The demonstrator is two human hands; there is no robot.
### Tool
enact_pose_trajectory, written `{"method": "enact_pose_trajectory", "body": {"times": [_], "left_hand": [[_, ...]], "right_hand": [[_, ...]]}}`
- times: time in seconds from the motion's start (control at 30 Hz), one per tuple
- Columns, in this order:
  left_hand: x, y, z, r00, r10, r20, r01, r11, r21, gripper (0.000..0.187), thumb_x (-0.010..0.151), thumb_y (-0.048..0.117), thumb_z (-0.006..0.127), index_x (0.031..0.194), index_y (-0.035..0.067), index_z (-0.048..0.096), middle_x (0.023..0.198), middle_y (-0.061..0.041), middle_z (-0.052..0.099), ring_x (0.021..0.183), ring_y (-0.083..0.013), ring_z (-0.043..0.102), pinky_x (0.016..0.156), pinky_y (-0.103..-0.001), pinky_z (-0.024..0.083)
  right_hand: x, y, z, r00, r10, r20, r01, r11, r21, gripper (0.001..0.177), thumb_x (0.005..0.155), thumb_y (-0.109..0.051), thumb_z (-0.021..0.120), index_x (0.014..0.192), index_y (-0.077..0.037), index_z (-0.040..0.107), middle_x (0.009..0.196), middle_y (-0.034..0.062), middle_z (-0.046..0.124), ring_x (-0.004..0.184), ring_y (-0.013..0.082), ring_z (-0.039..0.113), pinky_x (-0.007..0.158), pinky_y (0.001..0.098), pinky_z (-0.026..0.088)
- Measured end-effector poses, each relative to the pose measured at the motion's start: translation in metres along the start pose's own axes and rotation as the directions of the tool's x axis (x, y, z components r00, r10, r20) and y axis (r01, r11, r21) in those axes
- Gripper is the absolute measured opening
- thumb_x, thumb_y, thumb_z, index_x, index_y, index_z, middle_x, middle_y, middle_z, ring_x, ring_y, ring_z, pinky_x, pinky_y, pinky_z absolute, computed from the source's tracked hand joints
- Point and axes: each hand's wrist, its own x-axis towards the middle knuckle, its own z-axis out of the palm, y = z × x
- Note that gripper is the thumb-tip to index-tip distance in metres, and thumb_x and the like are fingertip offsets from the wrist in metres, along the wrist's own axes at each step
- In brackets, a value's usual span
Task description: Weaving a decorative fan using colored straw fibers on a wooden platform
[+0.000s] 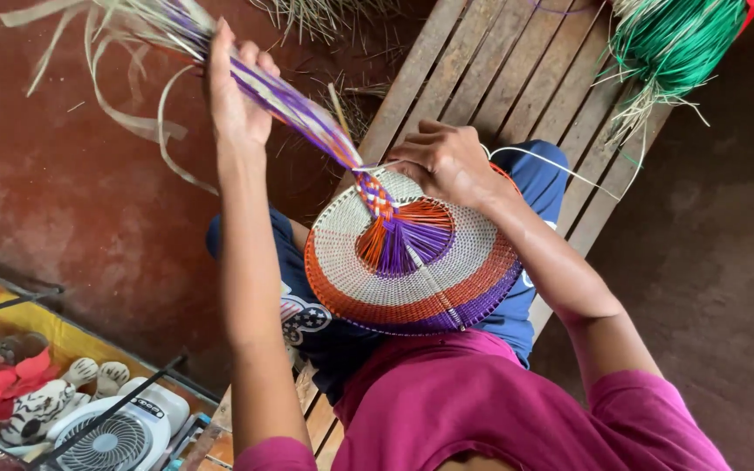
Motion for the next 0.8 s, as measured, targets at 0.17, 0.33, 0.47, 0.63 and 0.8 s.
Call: {"method": "enact_pose_trajectory", "body": {"times": [0.17, 0.33, 0.47, 0.63, 0.8], "left_hand": [[-0.025, -0.026, -0.029, 0.943, -0.272, 0.191, 0.128, 0.828, 0.546, 0.046, 0.080, 0.052, 0.050, 0.112, 0.020, 0.040, 0.084, 0.006, 0.042, 0.081, -0.0074, 0.052, 0.068, -0.018, 0.048], [-0.071, -0.034, 0.016, 0.798, -0.464, 0.385, -0.063, 0.570, 0.819, 0.069, 0.079, 0.032, 0.066, 0.122, -0.015, 0.036, 0.122, -0.036, 0.039, 0.115, -0.0469, 0.037, 0.096, -0.054, 0.029], [-0.057, -0.082, 0.033, 0.761, -0.439, 0.477, -0.156, 0.590, 0.792, 0.059, 0.084, 0.029, 0.063, 0.121, -0.011, 0.042, 0.121, -0.033, 0.042, 0.116, -0.0458, 0.038, 0.099, -0.053, 0.026], [-0.044, -0.122, 0.027, 0.728, -0.313, 0.610, -0.140, 0.803, 0.579, 0.028, 0.080, 0.012, 0.067, 0.097, -0.007, 0.056, 0.087, -0.017, 0.059, 0.080, -0.0271, 0.058, 0.075, -0.038, 0.047], [-0.056, -0.105, 0.041, 0.750, -0.338, 0.569, -0.059, 0.822, 0.566, 0.028, 0.082, 0.019, 0.062, 0.100, -0.002, 0.054, 0.082, -0.009, 0.057, 0.069, -0.0151, 0.054, 0.061, -0.024, 0.045]], "right_hand": [[-0.035, 0.055, 0.023, 0.994, 0.107, -0.035, -0.109, 0.993, -0.046, 0.004, 0.077, -0.014, 0.066, 0.080, -0.013, 0.064, 0.064, 0.0032, 0.060, 0.061, 0.0225, 0.057, 0.050, 0.0332, 0.046], [-0.052, 0.078, 0.026, 0.969, 0.237, -0.067, -0.232, 0.970, 0.069, 0.004, 0.077, -0.009, 0.068, 0.078, -0.010, 0.064, 0.068, 0.0059, 0.062, 0.064, 0.0267, 0.058, 0.053, 0.0356, 0.046], [-0.048, 0.057, 0.021, 0.968, 0.242, -0.074, -0.225, 0.957, 0.183, 0.006, 0.078, -0.008, 0.068, 0.075, -0.011, 0.064, 0.066, 0.0054, 0.062, 0.063, 0.0281, 0.058, 0.053, 0.0347, 0.046], [-0.051, 0.055, 0.007, 0.955, 0.283, -0.090, -0.243, 0.919, 0.311, 0.014, 0.086, -0.008, 0.066, 0.072, -0.009, 0.064, 0.062, 0.0075, 0.057, 0.059, 0.0284, 0.055, 0.053, 0.0314, 0.043], [-0.047, 0.052, 0.000, 0.967, 0.251, -0.033, -0.226, 0.914, 0.337, 0.002, 0.083, 0.002, 0.064, 0.082, 0.000, 0.063, 0.072, 0.0119, 0.058, 0.064, 0.0264, 0.056, 0.056, 0.0317, 0.047]]}}
